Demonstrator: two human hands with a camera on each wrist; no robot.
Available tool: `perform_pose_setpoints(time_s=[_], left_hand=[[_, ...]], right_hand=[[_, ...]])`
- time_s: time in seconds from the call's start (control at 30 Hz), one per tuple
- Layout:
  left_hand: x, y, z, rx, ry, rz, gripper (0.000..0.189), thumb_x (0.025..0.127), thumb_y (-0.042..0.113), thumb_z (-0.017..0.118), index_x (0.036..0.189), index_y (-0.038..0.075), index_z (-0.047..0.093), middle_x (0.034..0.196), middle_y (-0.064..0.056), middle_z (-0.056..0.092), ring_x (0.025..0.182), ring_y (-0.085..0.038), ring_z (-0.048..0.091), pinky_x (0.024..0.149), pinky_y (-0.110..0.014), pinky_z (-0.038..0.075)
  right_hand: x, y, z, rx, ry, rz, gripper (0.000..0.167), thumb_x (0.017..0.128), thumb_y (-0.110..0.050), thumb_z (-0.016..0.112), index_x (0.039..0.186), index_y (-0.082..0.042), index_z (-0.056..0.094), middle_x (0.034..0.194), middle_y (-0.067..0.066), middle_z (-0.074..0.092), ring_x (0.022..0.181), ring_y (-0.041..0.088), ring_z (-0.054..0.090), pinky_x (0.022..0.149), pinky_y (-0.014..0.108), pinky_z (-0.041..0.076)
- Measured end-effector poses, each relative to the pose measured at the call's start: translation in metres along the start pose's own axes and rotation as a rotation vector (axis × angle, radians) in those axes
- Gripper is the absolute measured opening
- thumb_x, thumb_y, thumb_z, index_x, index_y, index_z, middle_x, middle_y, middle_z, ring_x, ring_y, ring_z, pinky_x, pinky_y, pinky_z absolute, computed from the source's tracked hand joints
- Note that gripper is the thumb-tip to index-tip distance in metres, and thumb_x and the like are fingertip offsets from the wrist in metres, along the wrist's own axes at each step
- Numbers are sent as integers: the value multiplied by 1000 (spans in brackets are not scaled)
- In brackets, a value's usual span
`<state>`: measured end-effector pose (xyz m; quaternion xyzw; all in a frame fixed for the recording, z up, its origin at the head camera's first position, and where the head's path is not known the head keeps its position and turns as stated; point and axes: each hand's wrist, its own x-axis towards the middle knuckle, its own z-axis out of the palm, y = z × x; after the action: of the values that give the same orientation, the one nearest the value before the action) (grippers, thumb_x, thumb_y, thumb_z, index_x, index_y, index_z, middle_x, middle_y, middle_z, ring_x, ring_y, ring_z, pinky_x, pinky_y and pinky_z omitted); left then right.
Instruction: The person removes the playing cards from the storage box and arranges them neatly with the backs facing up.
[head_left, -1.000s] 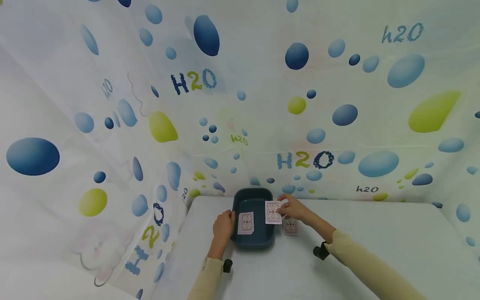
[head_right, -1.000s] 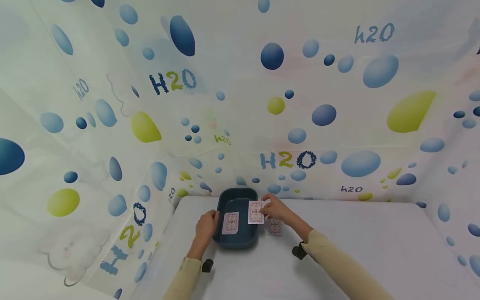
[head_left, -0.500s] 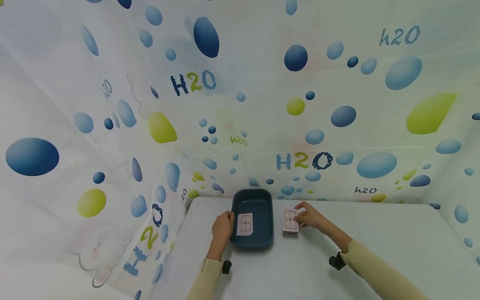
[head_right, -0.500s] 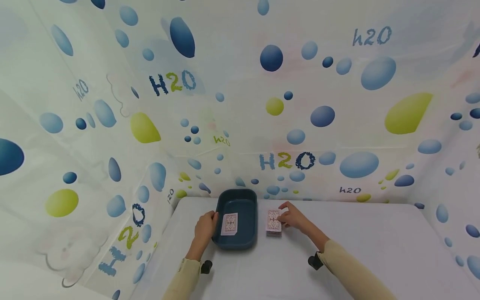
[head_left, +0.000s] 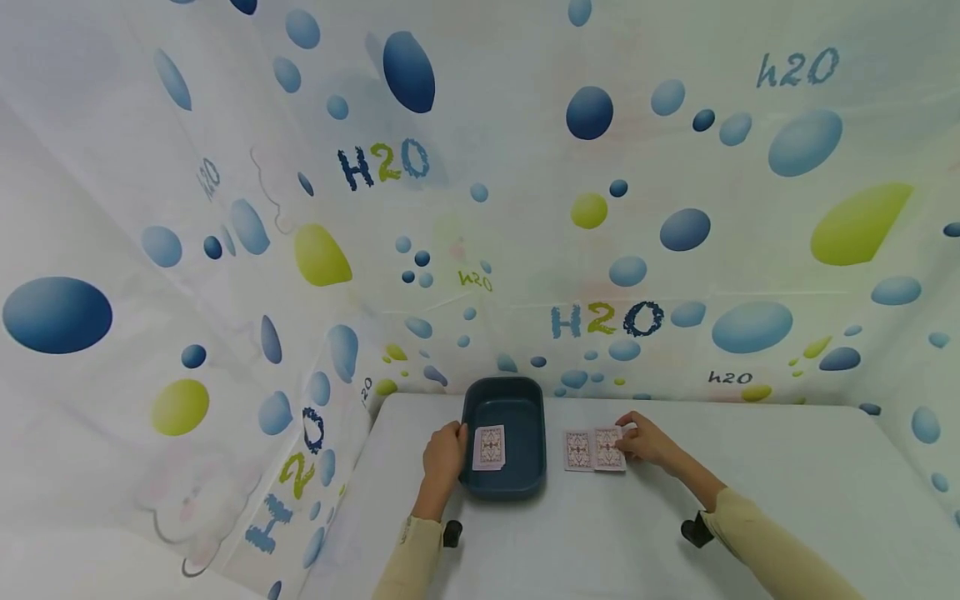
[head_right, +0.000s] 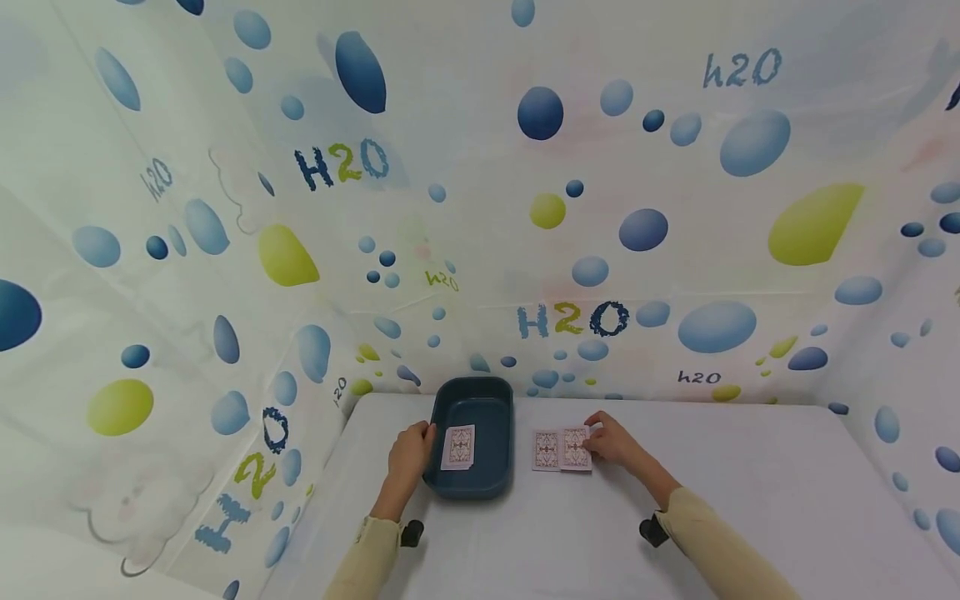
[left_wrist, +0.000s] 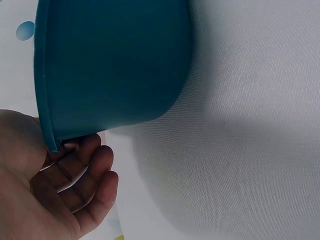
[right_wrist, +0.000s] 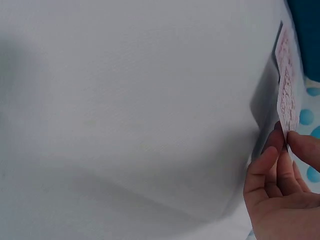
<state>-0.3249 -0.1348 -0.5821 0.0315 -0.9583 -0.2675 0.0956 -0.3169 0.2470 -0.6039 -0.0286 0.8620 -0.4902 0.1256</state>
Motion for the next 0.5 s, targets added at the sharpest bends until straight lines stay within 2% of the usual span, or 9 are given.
perform_pose_setpoints(time_s=[0.1,0.23,0.37,0.5], left_hand=[[1,-1,1,0,4,6,31,103,21,55,76,6,59,66,-8,57,56,-20,47,51,-34,35],[2,-2,2,-3,1,4,32,103,22,55,76,6,59,66,-8,56,56,-20,47,51,-34,35],[3,-3,3,-1,-15,-15,32,103,23,55,76,7,59,66,-7,56,57,-20,47,52,-34,35],[2,-3,2,-1,-27,-25,32,104,24,54,77,7,59,66,-7,56,57,-20,47,52,-33,35]], right_hand=[[-1,4,-2,-13,29,18,40,94,-5,64,127,8,44,87,11,64,76,19,59,64,32,48],[2,11,-1,-69,64,-10,38,92,-3,65,124,8,46,85,10,61,72,17,57,62,30,47],[6,11,3,-172,93,-68,36,88,-1,69,116,7,49,79,7,56,68,15,51,61,28,43],[8,6,9,-277,114,-107,33,84,2,70,110,10,51,80,11,57,70,19,50,63,31,44]])
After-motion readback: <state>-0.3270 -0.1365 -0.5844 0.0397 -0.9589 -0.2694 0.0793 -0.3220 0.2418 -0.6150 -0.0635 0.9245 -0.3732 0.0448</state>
